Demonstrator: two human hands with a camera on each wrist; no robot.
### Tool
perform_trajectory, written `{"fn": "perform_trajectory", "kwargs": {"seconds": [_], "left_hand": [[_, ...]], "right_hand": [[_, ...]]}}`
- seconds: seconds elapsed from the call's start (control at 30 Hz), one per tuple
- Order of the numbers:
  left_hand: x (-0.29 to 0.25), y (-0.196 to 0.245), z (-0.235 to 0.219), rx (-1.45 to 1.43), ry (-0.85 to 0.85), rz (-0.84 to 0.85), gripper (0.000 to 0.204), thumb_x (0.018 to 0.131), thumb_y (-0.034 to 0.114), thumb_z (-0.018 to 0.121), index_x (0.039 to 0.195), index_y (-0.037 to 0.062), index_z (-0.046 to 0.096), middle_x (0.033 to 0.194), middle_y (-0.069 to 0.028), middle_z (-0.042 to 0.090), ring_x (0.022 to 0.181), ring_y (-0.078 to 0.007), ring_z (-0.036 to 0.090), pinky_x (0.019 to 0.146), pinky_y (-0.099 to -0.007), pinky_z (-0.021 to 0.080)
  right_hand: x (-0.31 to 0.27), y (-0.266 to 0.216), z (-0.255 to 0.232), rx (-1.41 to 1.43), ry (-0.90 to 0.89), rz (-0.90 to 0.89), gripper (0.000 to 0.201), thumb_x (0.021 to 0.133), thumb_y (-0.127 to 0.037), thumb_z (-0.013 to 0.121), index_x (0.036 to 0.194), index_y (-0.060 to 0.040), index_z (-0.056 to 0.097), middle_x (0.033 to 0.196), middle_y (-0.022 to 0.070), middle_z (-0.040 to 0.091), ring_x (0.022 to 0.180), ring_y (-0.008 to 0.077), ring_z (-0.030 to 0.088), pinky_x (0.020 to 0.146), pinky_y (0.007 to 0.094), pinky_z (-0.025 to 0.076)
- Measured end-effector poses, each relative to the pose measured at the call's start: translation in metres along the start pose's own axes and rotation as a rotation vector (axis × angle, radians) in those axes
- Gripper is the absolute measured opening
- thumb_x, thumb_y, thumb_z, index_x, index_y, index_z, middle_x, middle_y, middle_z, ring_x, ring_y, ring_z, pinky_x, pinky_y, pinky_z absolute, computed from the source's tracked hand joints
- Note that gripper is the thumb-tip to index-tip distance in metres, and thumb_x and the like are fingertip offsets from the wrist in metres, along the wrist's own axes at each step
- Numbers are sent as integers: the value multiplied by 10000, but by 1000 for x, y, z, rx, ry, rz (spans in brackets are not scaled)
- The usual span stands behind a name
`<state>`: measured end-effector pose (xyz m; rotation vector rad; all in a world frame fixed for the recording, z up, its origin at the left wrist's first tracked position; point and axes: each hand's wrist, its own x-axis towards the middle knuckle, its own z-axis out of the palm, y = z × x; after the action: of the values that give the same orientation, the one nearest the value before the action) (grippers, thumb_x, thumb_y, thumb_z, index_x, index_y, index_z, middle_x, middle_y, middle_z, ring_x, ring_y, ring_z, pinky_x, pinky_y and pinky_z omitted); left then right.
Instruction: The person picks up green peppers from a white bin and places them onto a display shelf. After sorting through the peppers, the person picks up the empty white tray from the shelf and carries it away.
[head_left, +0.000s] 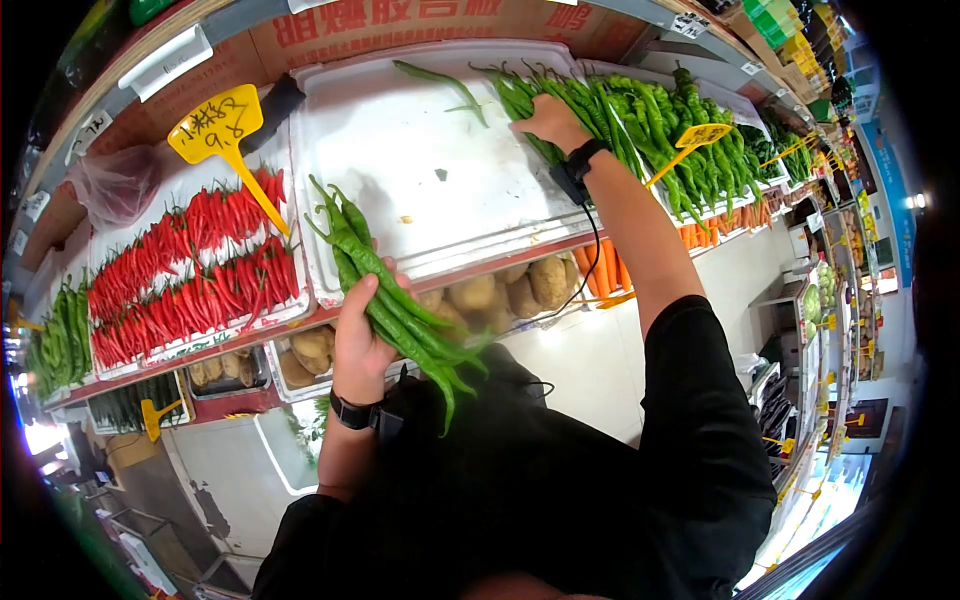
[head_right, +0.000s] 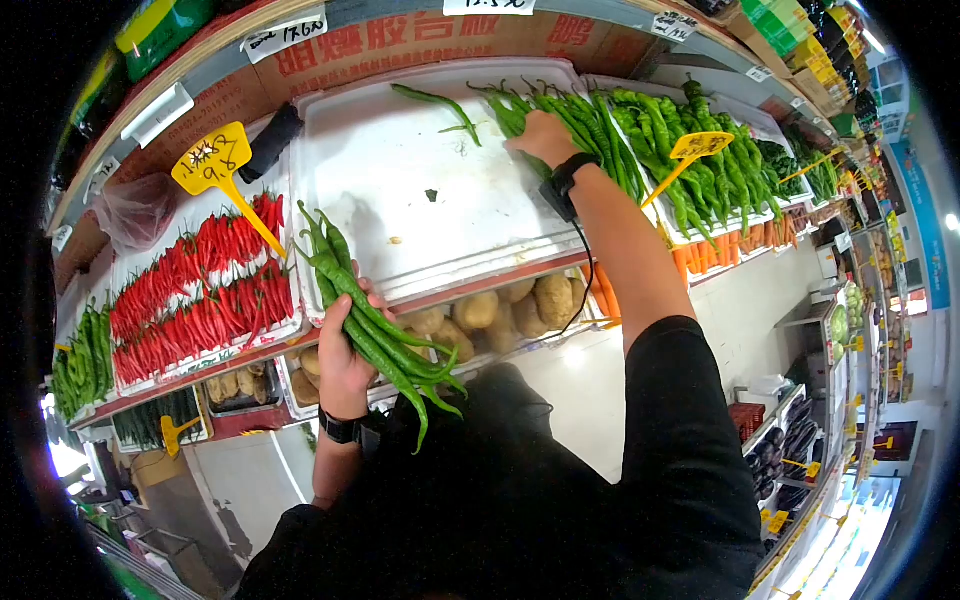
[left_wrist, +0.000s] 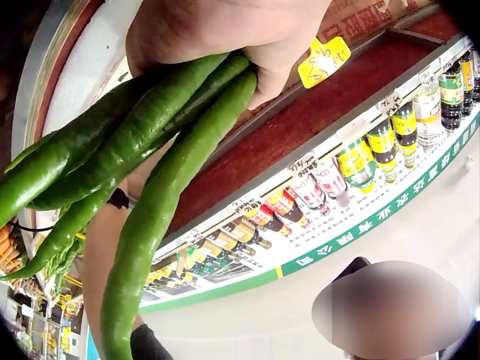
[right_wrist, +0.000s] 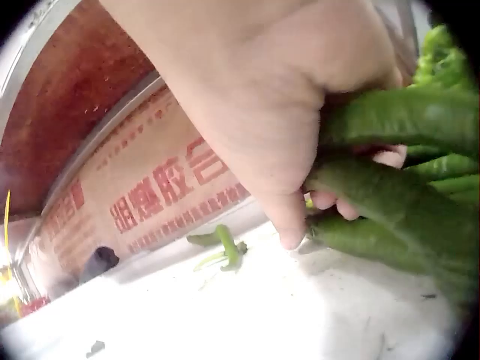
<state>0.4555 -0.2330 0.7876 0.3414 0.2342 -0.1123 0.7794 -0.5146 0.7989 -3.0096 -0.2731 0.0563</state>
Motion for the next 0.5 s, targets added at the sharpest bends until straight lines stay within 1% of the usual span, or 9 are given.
{"fn": "perform_trajectory", "kwargs": {"seconds": [0.1, 0.2, 0.3, 0.4, 0.5], "left_hand": [[-1, 3, -2, -2, 7, 7, 526, 867, 129, 582, 1356, 133, 389, 1050, -34, 529, 902, -180, 574, 791, -390, 528], [-2, 6, -5, -4, 5, 16, 523, 868, 133, 584, 1353, 134, 389, 1046, -31, 530, 900, -180, 579, 787, -391, 532], [-3, 8, -6, -8, 4, 20, 520, 871, 136, 585, 1352, 137, 389, 1043, -28, 531, 901, -179, 582, 788, -390, 531], [-3, 11, -7, -17, 2, 14, 522, 870, 136, 586, 1354, 136, 389, 1039, -28, 532, 899, -180, 584, 787, -388, 530], [-3, 13, -5, -24, 12, 8, 524, 870, 133, 585, 1355, 130, 389, 1037, -29, 536, 893, -180, 586, 781, -387, 529]], "right_hand": [[-4, -6, 4, -61, 33, 31, 597, 647, -452, 742, 1022, 2, 643, 1028, 214, 647, 971, 358, 624, 846, 427, 498], [-9, -11, -2, -108, -9, 61, 619, 648, -484, 749, 968, 35, 642, 1013, 226, 642, 992, 382, 603, 834, 437, 494], [-4, -6, -8, -146, -223, -12, 572, 709, -427, 733, 1045, 22, 617, 1041, 184, 648, 1027, 325, 597, 853, 413, 480], [-7, 13, -18, 314, -311, -71, 422, 822, -344, 670, 1052, 3, 603, 1003, 120, 653, 1009, 233, 589, 871, 353, 456], [-24, 17, -43, 731, -450, -93, 276, 918, -287, 581, 999, -23, 601, 971, 83, 638, 972, 187, 579, 873, 301, 432]]}}
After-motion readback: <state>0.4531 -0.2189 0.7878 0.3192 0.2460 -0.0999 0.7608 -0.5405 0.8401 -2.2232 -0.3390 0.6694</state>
